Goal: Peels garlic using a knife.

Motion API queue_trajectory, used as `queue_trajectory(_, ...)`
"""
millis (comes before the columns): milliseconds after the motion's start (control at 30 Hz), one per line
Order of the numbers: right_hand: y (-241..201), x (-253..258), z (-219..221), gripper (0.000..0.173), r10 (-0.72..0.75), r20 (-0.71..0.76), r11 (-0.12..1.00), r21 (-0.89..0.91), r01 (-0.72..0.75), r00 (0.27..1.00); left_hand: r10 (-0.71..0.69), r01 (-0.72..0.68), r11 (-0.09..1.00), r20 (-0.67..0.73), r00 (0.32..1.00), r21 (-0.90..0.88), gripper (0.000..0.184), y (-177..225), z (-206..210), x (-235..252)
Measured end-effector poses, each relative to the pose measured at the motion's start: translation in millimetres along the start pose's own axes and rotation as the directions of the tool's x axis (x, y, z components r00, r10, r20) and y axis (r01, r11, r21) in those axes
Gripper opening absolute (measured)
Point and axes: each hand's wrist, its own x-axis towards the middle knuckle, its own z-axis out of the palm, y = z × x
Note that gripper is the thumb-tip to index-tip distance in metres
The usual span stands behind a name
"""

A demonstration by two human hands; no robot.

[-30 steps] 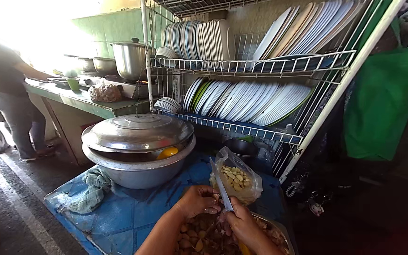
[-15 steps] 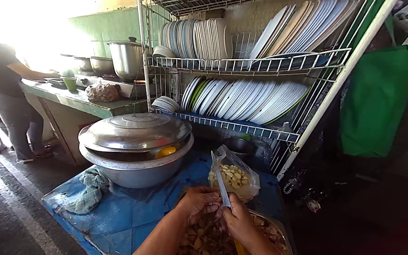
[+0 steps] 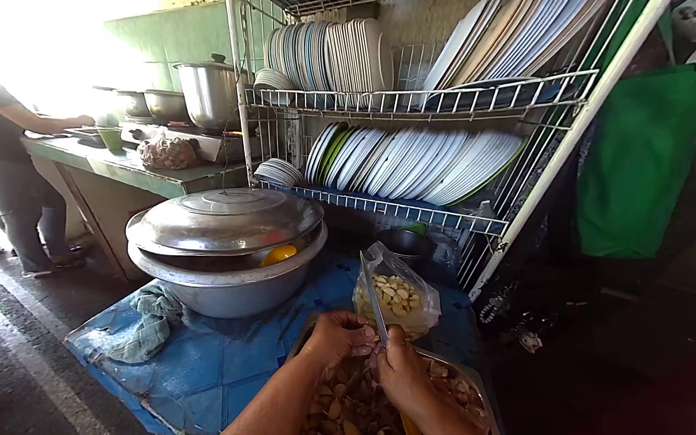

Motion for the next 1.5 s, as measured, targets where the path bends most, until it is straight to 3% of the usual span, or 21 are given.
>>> queue_trajectory(133,-4.3,-2.0,-0.9,0.035,0.032,-0.041,0.998,-0.059,-0.035,0.999,0.001,-0.001,1.000,0.039,0.999,-0.007,0.015,-0.6,1.5,-2.0)
queue_trajectory(267,2.0,-0.9,-1.0,0.036,0.009,-0.047,0.999,0.042,-0.007,0.999,-0.011,0.014,0.999,0.088,0.996,-0.035,0.015,-0.6,-0.6,-0.9)
queue_trajectory(433,2.0,0.0,-4.9,0.033,0.034,-0.027,0.998,0.060,-0.032,0.999,-0.106,0.102,0.994,0.290,0.951,0.030,0.020,8.8,-15.4,-1.0)
queue_trajectory(567,7.1,1.4,-7.0,0.029,0.012,-0.054,0.994,0.113,-0.005,0.998,-0.121,0.082,0.990,0.384,0.915,0.117,0.022,10.5,-25.7,1.0)
queue_trajectory(667,10.2,2.6,-6.4,0.028,-0.005,-0.023,0.990,0.138,0.008,1.000,-0.152,0.107,0.985,0.372,0.916,0.137,0.020,10.9,-28.3,1.7)
queue_trajectory(800,13.8,5.0,-6.9,0.026,-0.002,0.030,0.979,0.201,-0.004,1.000,-0.160,0.151,0.987,0.232,0.959,0.057,0.012,10.9,-26.6,2.1)
queue_trajectory(867,14.3,5.6,-7.5,0.026,0.004,0.070,0.974,0.226,-0.020,0.998,-0.099,0.091,0.995,0.263,0.960,0.042,0.019,9.2,-30.5,4.0)
queue_trajectory(967,15.2,6.1,-9.8,0.026,0.009,0.140,0.969,0.242,-0.043,0.990,-0.006,-0.046,0.986,0.309,0.951,0.161,0.034,5.2,-33.3,7.1)
queue_trajectory(1133,11.7,4.0,-11.9,0.032,0.051,0.214,0.962,0.252,-0.105,0.976,0.031,-0.093,0.950,0.206,0.978,0.298,0.021,-0.4,-28.5,11.0)
queue_trajectory(1300,13.3,4.9,-15.1,0.040,0.046,0.115,0.941,0.327,-0.082,0.992,0.158,-0.231,0.739,0.170,0.973,0.632,0.037,-1.6,-21.0,11.8)
queue_trajectory(1500,15.6,4.9,-12.5,0.037,-0.082,0.161,0.958,0.284,0.033,0.983,0.253,-0.378,0.685,0.283,0.925,0.623,0.023,-5.6,-14.4,9.8)
